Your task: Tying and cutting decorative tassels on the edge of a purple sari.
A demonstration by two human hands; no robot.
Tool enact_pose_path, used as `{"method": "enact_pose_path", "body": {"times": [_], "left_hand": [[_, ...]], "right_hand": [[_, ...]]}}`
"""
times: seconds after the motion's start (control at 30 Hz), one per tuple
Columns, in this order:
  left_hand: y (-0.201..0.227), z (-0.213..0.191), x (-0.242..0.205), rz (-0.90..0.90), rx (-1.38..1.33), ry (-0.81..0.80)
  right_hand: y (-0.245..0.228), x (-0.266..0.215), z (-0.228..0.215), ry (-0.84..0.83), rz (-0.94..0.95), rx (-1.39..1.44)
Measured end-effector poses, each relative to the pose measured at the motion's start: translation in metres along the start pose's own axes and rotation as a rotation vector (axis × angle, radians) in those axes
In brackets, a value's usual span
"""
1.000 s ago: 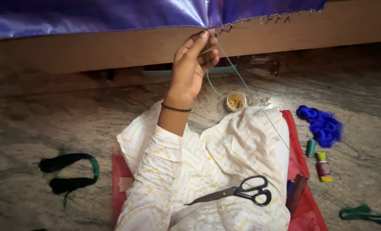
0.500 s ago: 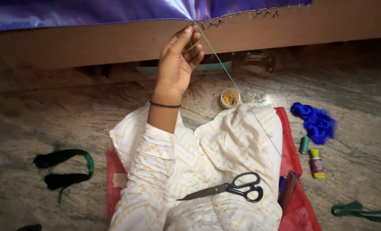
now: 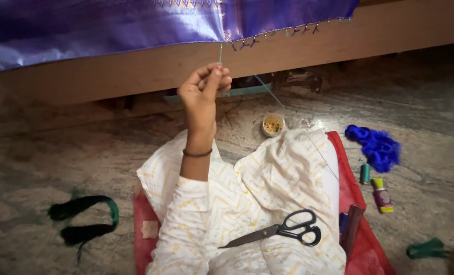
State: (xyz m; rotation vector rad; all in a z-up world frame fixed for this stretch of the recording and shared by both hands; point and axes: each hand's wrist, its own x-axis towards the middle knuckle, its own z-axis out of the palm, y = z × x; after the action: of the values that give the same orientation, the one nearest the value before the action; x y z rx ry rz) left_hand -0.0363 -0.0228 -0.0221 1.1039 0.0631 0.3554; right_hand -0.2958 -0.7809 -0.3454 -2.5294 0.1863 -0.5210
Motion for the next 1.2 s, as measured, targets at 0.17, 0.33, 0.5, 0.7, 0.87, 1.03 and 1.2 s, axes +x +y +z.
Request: {"method": "enact_pose_path", "body": {"times": [0.17, 0.33, 0.5, 0.7, 0.87, 1.03, 1.2], "left_hand": [[0.04, 0.018, -0.052, 0.37, 0.364, -0.064], [0.065, 0.018, -0.094, 0.516, 0.475, -0.16], [0.076, 0.011, -0.114, 0.428, 0.401, -0.128], [0.081, 0.0, -0.122, 0.408, 0.283, -0.146], [0.082, -0.002, -0.123, 0.391, 0.251, -0.146], [0.083, -0.004, -0.125, 0.403, 0.28, -0.153], [0.081, -0.003, -0.127, 0.386, 0.269, -0.135]], "right_hand": [[-0.351, 0.129, 0.075, 0.016, -0.012, 0.019], [-0.628, 0.183, 0.042, -0.142, -0.601, 0.531], [-0.706, 0.188, 0.034, -0.146, -0.803, 0.603], [-0.725, 0.184, 0.039, -0.123, -0.887, 0.573], [-0.726, 0.182, 0.04, -0.113, -0.904, 0.559], [-0.726, 0.18, 0.043, -0.113, -0.909, 0.545], [-0.727, 0.178, 0.043, -0.131, -0.899, 0.545]]}}
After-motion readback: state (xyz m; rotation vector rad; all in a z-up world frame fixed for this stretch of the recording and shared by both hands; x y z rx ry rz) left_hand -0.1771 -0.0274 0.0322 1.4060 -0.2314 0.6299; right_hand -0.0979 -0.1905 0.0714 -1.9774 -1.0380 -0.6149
